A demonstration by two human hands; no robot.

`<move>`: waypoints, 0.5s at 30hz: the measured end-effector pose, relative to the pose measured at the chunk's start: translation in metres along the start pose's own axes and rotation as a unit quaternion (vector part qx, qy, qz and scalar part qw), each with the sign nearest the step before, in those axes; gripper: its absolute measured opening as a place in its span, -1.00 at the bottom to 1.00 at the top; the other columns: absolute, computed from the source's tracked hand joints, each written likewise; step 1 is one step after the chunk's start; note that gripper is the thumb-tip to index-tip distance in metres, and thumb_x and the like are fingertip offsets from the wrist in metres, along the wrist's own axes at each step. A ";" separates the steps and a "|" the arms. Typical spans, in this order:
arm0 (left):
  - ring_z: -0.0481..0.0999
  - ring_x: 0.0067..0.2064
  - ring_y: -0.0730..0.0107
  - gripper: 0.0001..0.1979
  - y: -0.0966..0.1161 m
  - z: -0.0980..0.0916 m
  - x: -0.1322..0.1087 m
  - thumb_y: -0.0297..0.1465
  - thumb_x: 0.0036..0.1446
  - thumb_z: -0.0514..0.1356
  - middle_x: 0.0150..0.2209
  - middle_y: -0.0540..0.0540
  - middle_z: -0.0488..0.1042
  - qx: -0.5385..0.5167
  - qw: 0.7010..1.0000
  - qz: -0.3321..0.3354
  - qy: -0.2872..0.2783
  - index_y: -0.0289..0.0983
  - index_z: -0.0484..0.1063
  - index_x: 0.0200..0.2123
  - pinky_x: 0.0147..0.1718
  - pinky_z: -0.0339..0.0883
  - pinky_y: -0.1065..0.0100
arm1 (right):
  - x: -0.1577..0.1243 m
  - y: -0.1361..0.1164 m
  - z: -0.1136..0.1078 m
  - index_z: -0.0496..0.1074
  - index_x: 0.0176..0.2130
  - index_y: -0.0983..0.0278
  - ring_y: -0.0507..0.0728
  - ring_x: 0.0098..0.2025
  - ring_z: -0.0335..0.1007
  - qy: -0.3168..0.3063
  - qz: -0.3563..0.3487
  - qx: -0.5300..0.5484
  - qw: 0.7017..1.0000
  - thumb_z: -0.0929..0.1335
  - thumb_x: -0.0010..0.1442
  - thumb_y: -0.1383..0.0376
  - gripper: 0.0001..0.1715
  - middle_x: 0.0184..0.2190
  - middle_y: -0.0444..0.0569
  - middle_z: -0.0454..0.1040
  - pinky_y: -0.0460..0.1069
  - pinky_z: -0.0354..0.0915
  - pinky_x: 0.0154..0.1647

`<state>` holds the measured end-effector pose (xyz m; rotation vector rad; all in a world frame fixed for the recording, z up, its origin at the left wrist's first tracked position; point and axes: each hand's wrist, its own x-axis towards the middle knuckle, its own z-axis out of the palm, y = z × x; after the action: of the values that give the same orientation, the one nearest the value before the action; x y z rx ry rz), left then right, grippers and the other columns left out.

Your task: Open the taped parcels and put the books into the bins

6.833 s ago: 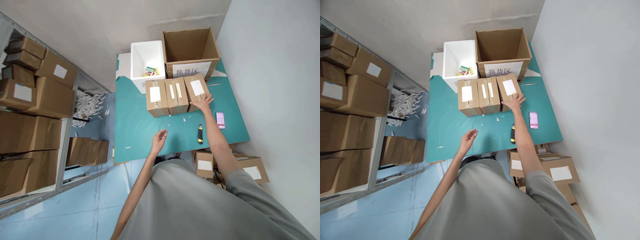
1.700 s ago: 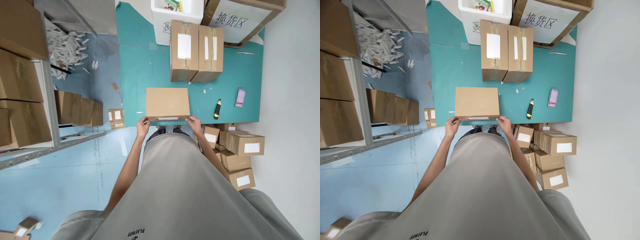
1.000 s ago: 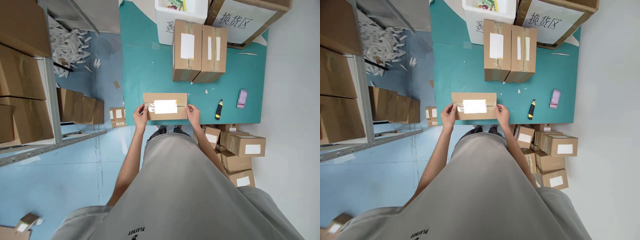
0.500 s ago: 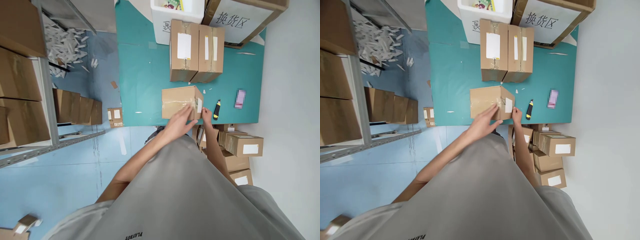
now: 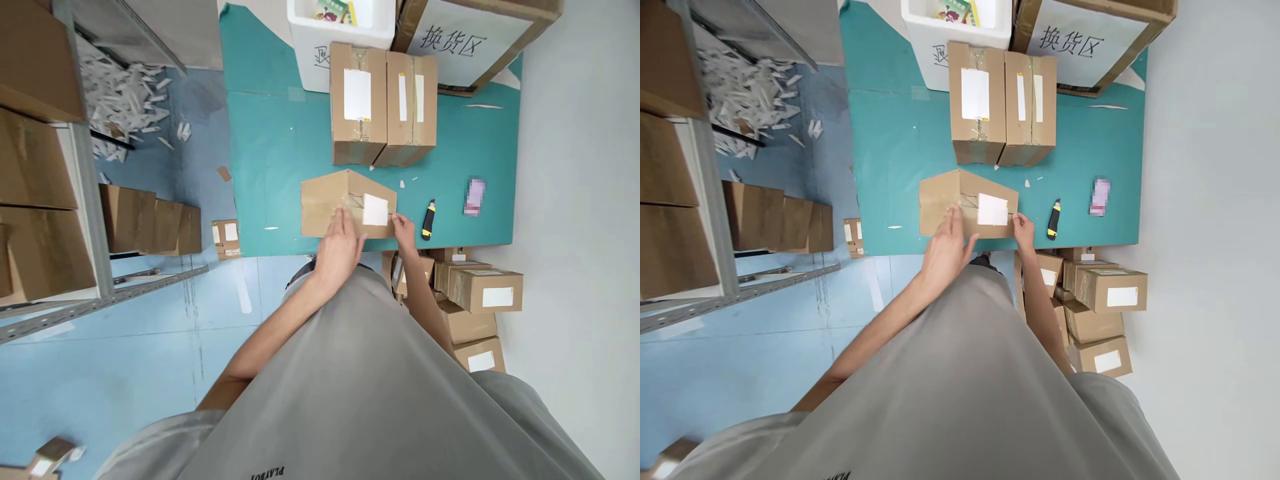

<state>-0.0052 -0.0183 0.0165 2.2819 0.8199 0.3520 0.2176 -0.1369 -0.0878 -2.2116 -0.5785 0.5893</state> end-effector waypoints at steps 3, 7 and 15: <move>0.53 0.41 -0.38 -0.35 -0.045 -0.017 0.002 -0.11 0.59 0.10 0.44 -0.59 0.42 0.009 0.994 -0.098 0.045 -0.43 0.29 0.50 0.33 0.49 -0.14 | -0.004 -0.009 0.021 0.67 0.12 0.43 0.37 0.15 0.69 0.006 0.060 0.072 0.996 0.38 0.45 -0.10 -0.31 0.12 0.38 0.72 0.20 0.55 0.23; 0.62 0.25 -0.40 -0.51 -0.111 -0.026 0.003 -0.11 0.52 0.20 0.18 -0.52 0.59 -0.019 0.974 -0.197 0.106 -0.39 0.49 0.25 0.27 0.48 -0.13 | -0.021 -0.039 0.053 0.65 0.17 0.32 0.38 0.18 0.66 -0.032 0.026 0.071 0.997 0.38 0.45 -0.03 -0.42 0.14 0.29 0.71 0.24 0.52 0.30; 0.58 0.26 -0.40 -0.55 -0.189 -0.038 -0.014 -0.08 0.54 0.12 0.11 -0.54 0.59 -0.064 0.961 -0.230 0.137 -0.35 0.49 0.14 0.34 0.35 -0.19 | -0.082 -0.124 0.076 0.39 0.50 0.33 0.49 0.23 0.54 -0.061 -0.121 -0.130 0.982 0.33 0.53 0.06 -0.27 0.17 0.30 0.53 0.38 0.48 0.34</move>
<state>-0.1198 0.1003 -0.0844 1.8726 1.3902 0.4941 0.0827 -0.0660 -0.0199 -2.3079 -1.0227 0.5481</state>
